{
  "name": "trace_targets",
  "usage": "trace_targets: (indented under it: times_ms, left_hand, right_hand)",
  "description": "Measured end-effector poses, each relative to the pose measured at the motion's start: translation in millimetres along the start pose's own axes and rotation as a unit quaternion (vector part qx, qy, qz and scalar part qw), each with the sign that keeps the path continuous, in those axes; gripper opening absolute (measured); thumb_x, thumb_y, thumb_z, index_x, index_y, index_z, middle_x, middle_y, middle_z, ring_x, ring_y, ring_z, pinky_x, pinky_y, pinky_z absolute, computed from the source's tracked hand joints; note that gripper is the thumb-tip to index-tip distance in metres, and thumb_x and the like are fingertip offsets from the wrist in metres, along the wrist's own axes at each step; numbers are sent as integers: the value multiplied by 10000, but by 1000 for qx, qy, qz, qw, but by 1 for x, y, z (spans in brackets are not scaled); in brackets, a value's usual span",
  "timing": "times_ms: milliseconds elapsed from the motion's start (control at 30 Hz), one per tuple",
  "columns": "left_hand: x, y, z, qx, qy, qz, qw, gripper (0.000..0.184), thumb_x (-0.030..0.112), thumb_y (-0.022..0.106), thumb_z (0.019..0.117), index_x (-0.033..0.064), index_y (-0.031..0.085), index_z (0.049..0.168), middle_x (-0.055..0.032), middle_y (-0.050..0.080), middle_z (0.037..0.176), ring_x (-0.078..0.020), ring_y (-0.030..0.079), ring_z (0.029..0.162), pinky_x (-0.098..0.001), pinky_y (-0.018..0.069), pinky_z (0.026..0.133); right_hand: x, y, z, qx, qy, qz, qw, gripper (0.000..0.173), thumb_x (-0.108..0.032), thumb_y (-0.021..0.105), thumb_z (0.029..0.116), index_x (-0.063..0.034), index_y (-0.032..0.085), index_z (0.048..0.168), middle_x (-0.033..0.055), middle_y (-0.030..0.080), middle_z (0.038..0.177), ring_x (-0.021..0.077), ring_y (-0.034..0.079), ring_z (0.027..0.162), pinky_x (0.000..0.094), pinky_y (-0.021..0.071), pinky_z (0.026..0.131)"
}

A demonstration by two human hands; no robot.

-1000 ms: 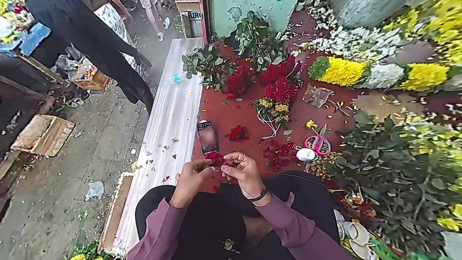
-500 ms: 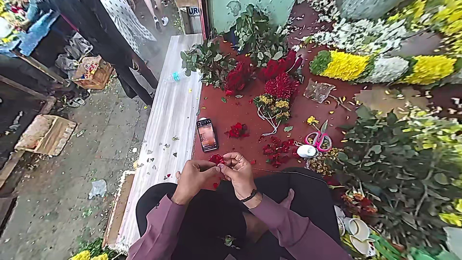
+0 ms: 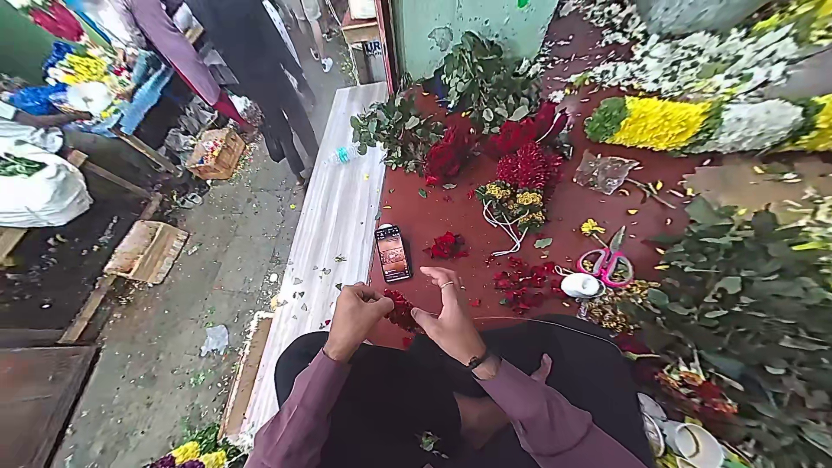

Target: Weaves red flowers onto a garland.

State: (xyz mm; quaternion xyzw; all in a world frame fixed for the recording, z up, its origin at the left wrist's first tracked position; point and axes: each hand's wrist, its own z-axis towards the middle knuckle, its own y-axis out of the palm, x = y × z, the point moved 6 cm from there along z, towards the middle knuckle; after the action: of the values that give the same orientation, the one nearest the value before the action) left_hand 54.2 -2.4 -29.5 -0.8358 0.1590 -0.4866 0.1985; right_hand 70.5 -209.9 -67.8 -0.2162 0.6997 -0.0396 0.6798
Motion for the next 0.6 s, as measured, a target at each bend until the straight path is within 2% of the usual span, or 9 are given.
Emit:
trace_targets:
  times_ms: [67,133,200,267,333,367,433,533,600]
  left_hand:
    - [4,-5,2,2,-16,-1,1000,144,264,798,787,145,747,722,17,656,706,-115,611,653,-343,514,596]
    - [10,-12,4,9,-26,1,1000,157,254,790,796,134,738,709,17,665,677,-115,619,629,-351,518,594]
    - [18,-20,4,24,-30,23,999,187,264,785,803,131,723,687,17,646,637,-113,596,593,-365,496,578]
    - [30,-24,3,34,-17,107,993,217,334,767,797,158,716,681,29,643,648,-124,611,620,-398,507,588]
    - [53,-18,-5,13,2,230,973,239,414,733,772,187,728,700,15,647,766,-195,620,848,-467,505,711]
    - [67,-10,-12,-18,17,286,958,247,427,727,764,184,735,721,-11,654,828,-250,614,961,-509,512,761]
    - [102,12,-30,-117,66,361,923,243,410,736,762,167,730,748,-47,663,867,-307,614,1004,-557,516,777]
    - [148,42,-50,-278,199,259,903,149,333,778,818,184,777,832,3,684,876,-193,621,946,-461,522,792]
    - [175,50,-47,-305,261,117,908,140,288,761,895,151,786,887,30,730,955,-82,654,955,-341,549,856]
  right_hand:
    - [4,2,2,-69,-2,-5,998,515,-381,752,870,-212,659,1348,-46,674,1273,115,631,1138,457,518,1005]
    - [7,0,3,-114,0,29,993,252,-355,707,933,-166,772,1086,-46,748,1013,40,688,890,295,596,824]
    - [-2,-8,4,-157,-64,30,985,202,-308,665,967,-150,790,952,-41,710,903,26,643,828,245,552,770]
    - [-20,-21,4,-192,-129,66,971,192,-278,673,976,-130,790,944,-21,695,882,34,633,813,233,548,746]
    - [-37,-40,4,-191,-157,118,962,176,-242,680,975,-97,775,943,-2,689,878,54,633,807,240,552,726]
    - [-44,-50,5,-178,-166,136,960,167,-222,683,972,-83,771,944,6,694,886,65,639,820,250,559,738]
    - [-48,-65,13,-155,-174,176,956,148,-182,699,966,-50,764,952,25,705,899,90,655,839,274,572,760]
    - [-34,-67,28,-173,-161,303,923,104,-111,712,957,-14,749,956,47,705,935,108,664,860,293,583,773]
    - [-26,-58,27,-181,-132,426,877,88,-118,679,956,-78,733,899,-20,696,893,47,637,842,262,547,765]
